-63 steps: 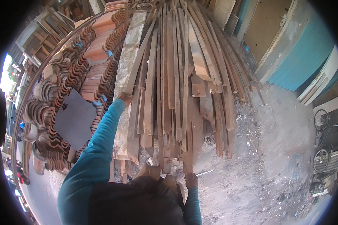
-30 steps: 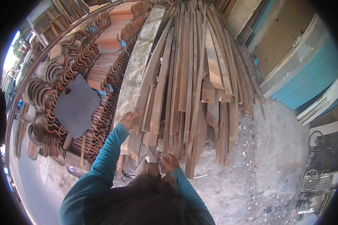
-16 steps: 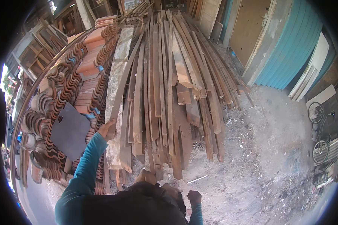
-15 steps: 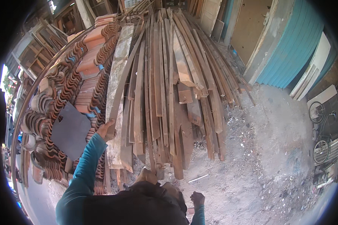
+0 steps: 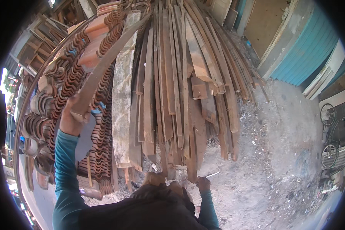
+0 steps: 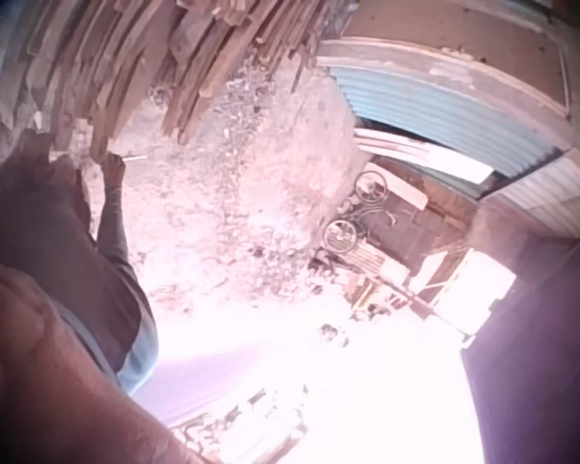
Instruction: The person selects wooden planks from a pile by hand, carries them, and places them onto a wooden stand.
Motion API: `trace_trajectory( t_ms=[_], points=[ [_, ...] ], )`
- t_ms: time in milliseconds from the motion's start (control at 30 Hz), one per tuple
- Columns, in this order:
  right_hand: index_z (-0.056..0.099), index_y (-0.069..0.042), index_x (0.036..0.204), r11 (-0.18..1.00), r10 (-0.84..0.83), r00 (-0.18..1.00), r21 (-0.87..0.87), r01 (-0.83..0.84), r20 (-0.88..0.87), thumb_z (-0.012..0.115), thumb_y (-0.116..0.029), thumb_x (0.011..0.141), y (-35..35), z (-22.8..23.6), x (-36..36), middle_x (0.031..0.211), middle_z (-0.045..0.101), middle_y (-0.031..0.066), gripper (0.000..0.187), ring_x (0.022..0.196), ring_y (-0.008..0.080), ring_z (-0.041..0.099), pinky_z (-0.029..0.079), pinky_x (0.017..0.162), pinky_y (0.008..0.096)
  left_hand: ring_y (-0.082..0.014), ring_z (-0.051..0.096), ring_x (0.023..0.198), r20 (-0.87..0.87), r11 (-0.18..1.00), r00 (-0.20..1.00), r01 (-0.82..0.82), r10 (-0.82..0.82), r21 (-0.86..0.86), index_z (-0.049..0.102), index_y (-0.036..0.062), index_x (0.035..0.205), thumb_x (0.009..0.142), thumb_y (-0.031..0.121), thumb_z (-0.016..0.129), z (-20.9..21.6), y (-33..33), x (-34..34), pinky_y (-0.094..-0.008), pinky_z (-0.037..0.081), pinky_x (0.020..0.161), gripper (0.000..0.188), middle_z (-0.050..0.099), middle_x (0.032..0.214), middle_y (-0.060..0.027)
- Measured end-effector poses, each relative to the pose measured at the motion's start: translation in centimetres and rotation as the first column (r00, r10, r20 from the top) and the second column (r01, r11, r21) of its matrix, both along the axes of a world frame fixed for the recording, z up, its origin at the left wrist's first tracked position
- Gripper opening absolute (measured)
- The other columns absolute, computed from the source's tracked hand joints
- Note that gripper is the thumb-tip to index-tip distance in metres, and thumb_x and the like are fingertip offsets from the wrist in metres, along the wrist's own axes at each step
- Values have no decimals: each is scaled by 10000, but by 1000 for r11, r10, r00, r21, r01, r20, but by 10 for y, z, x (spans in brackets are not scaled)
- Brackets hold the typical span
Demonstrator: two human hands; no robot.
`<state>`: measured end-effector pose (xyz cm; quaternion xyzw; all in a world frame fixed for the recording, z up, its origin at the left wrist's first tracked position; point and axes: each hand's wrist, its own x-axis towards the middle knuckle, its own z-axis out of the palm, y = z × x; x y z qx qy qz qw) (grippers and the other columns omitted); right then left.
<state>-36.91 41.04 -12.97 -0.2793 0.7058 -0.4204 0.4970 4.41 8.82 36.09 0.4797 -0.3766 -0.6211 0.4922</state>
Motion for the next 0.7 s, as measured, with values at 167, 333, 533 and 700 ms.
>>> trace_trajectory(
  t_ms=[167,333,533,700],
  points=[
    [606,-8,844,963,78,993,250,-98,89,571,-225,880,-33,39,42,719,646,87,223,563,175,612,493,498,282,-160,564,768,45,966,997,51,-65,254,532,73,1123,805,445,647,-193,58,-46,-316,505,706,503,560,967,-53],
    [612,4,842,944,229,973,248,-217,-19,544,-231,884,-22,63,54,724,655,106,249,578,171,633,498,504,290,-147,566,784,-184,923,982,117,-51,367,534,121,1153,786,479,662,-272,77,8,-302,492,694,528,566,924,-12],
    [605,1,963,872,477,865,-38,-487,-155,562,-424,901,-143,133,149,829,659,113,432,759,172,654,528,664,304,-171,569,794,-127,903,984,167,-126,395,526,115,1129,807,470,653,-292,73,13,-314,448,700,496,576,891,-35],
    [602,23,1052,944,279,847,31,-328,452,559,-443,901,-235,159,246,947,632,112,492,880,181,602,469,767,314,-155,598,795,-140,903,976,207,-165,376,524,32,1163,807,369,672,-269,53,36,-294,505,686,512,598,927,-55]
  ],
)
